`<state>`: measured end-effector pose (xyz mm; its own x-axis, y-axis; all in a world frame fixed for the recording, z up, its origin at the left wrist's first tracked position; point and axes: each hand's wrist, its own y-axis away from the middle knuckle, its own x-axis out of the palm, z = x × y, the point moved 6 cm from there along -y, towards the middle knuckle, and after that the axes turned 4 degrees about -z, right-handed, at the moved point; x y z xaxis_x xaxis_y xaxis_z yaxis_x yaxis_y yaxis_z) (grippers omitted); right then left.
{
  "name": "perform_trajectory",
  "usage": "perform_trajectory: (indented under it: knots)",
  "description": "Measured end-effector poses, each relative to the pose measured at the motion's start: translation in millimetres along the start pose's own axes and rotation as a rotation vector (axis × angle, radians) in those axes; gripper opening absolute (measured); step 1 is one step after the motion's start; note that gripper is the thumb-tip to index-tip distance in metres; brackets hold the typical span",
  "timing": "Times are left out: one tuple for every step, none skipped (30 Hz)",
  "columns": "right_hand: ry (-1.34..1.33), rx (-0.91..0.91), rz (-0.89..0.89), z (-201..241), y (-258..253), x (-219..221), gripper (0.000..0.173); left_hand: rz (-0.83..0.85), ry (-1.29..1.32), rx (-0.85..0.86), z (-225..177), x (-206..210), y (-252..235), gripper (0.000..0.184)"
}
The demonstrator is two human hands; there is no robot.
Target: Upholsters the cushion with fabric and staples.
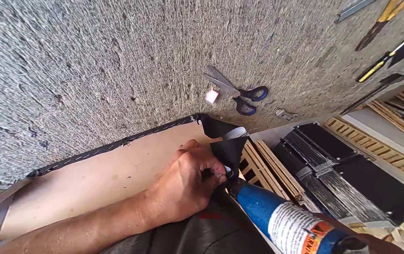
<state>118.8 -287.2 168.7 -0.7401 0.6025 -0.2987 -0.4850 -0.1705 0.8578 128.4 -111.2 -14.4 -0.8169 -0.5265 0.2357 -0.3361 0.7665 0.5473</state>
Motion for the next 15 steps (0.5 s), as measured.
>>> perform_trajectory:
  knots:
    - [0.005,-0.008,0.007,0.8,-2.4,-0.8,0.045,-0.003,0.002,0.005,0.1,0.2,0.1,0.008]
    - [0.005,-0.012,0.015,2.1,-4.1,-1.4,0.045,-0.004,0.003,0.007,-0.1,0.5,0.7,0.008]
    - [0.001,-0.017,0.014,2.7,-6.0,-2.1,0.044,-0.006,0.003,0.011,-0.2,0.2,0.2,0.009]
    - [-0.006,-0.021,0.018,3.1,-7.6,-2.7,0.044,-0.007,0.003,0.014,0.0,0.1,0.0,0.009]
    - [-0.014,-0.020,0.027,3.6,-9.0,-3.4,0.044,-0.008,0.003,0.013,0.0,0.3,0.3,0.009]
    - [-0.019,-0.013,0.039,3.8,-10.7,-3.8,0.044,-0.009,0.002,0.012,0.3,0.2,0.2,0.008]
    - [-0.020,-0.002,0.052,4.4,-12.1,-3.9,0.043,-0.009,0.006,0.009,0.4,0.5,0.7,0.008]
    - [-0.013,0.007,0.064,5.4,-14.1,-4.0,0.043,-0.009,0.012,0.008,0.6,0.7,0.7,0.008]
    - [0.001,0.015,0.075,7.1,-17.0,-4.7,0.042,-0.010,0.010,0.010,0.9,1.0,0.8,0.008]
    - [0.009,0.027,0.084,8.4,-19.5,-5.5,0.042,-0.011,0.008,0.014,1.1,1.6,1.4,0.008]
    - [0.013,0.039,0.091,8.7,-21.2,-7.0,0.041,-0.014,0.006,0.018,1.2,2.1,1.9,0.008]
    - [0.007,0.048,0.093,8.1,-22.5,-10.0,0.040,-0.017,0.005,0.022,1.1,1.8,1.7,0.008]
    - [-0.007,0.057,0.085,6.4,-22.6,-14.5,0.040,-0.017,0.007,0.024,0.9,1.0,1.2,0.008]
    - [-0.023,0.066,0.075,3.8,-20.1,-19.8,0.039,-0.016,0.012,0.021,0.9,0.0,0.8,0.007]
    - [-0.027,0.073,0.052,-0.6,-15.2,-24.8,0.038,-0.010,0.019,0.015,1.0,-1.1,0.2,0.007]
